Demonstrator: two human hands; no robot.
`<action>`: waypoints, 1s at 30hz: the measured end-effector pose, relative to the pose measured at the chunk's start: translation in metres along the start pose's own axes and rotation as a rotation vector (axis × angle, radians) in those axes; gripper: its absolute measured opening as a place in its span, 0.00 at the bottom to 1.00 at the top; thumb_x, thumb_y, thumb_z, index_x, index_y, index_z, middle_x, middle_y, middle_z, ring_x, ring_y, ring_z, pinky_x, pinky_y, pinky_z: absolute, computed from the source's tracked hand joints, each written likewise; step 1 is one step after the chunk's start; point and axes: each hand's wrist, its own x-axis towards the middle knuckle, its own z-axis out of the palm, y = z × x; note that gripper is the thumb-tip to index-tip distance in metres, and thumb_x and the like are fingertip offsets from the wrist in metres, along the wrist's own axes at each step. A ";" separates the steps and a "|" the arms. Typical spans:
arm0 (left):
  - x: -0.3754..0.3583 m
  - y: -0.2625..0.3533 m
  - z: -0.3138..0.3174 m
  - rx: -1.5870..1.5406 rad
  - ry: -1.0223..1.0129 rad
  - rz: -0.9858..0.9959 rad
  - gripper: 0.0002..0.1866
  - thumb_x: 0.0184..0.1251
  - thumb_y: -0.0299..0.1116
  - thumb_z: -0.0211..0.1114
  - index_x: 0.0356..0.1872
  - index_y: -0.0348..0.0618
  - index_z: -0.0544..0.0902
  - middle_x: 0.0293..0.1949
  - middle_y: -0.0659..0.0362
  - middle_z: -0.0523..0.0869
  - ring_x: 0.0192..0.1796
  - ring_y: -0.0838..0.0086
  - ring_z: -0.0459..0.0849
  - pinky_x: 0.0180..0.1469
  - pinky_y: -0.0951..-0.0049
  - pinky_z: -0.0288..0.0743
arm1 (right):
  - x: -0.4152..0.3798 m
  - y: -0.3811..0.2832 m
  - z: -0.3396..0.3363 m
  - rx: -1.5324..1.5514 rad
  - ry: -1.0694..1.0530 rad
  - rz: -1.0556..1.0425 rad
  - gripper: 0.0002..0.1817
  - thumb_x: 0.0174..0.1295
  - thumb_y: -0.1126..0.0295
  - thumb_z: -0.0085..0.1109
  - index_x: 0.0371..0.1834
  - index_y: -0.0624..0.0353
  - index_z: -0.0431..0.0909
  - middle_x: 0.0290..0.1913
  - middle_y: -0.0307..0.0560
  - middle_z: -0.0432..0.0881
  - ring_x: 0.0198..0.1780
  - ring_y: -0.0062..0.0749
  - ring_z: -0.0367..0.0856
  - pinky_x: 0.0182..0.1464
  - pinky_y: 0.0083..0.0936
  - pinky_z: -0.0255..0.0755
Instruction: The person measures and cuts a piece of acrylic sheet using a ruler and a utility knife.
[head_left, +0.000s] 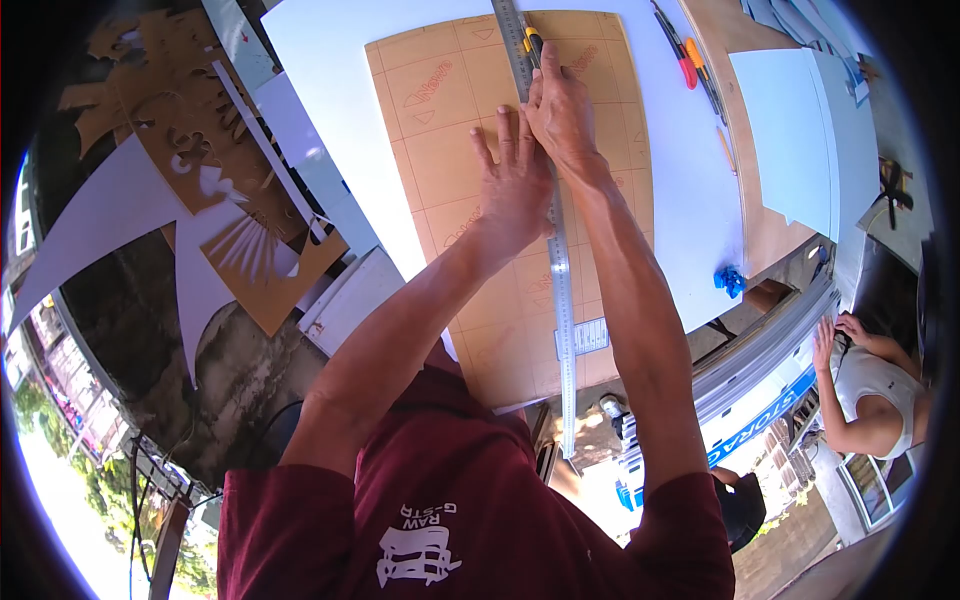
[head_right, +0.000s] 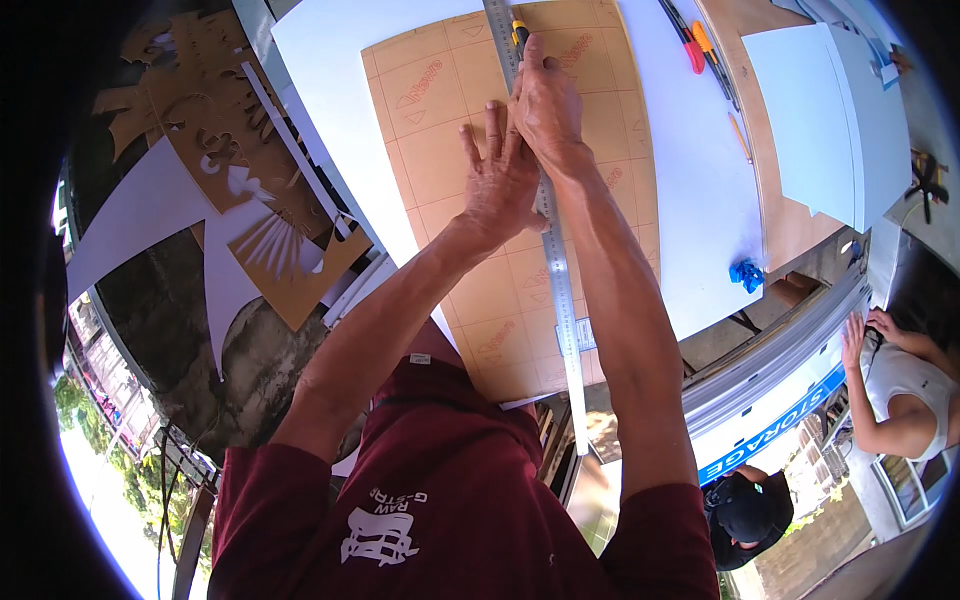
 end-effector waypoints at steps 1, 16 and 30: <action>-0.003 0.002 0.002 -0.001 -0.018 0.002 0.77 0.31 0.50 0.92 0.83 0.34 0.50 0.82 0.38 0.45 0.84 0.33 0.38 0.75 0.17 0.44 | -0.003 0.002 -0.001 -0.013 -0.015 0.002 0.27 0.71 0.72 0.56 0.71 0.73 0.67 0.38 0.69 0.84 0.35 0.62 0.87 0.35 0.51 0.81; 0.001 -0.001 0.005 0.020 0.058 0.020 0.78 0.29 0.51 0.92 0.80 0.23 0.51 0.82 0.35 0.45 0.83 0.33 0.40 0.74 0.18 0.46 | 0.009 0.004 -0.028 0.011 -0.094 -0.072 0.18 0.71 0.74 0.50 0.60 0.73 0.71 0.31 0.69 0.84 0.34 0.67 0.85 0.39 0.56 0.78; 0.001 -0.005 0.009 0.013 0.058 0.024 0.76 0.29 0.51 0.92 0.82 0.33 0.55 0.83 0.38 0.45 0.84 0.33 0.37 0.74 0.17 0.43 | -0.014 -0.016 -0.045 -0.102 -0.192 0.071 0.22 0.70 0.73 0.53 0.67 0.69 0.71 0.35 0.67 0.86 0.38 0.65 0.87 0.38 0.56 0.78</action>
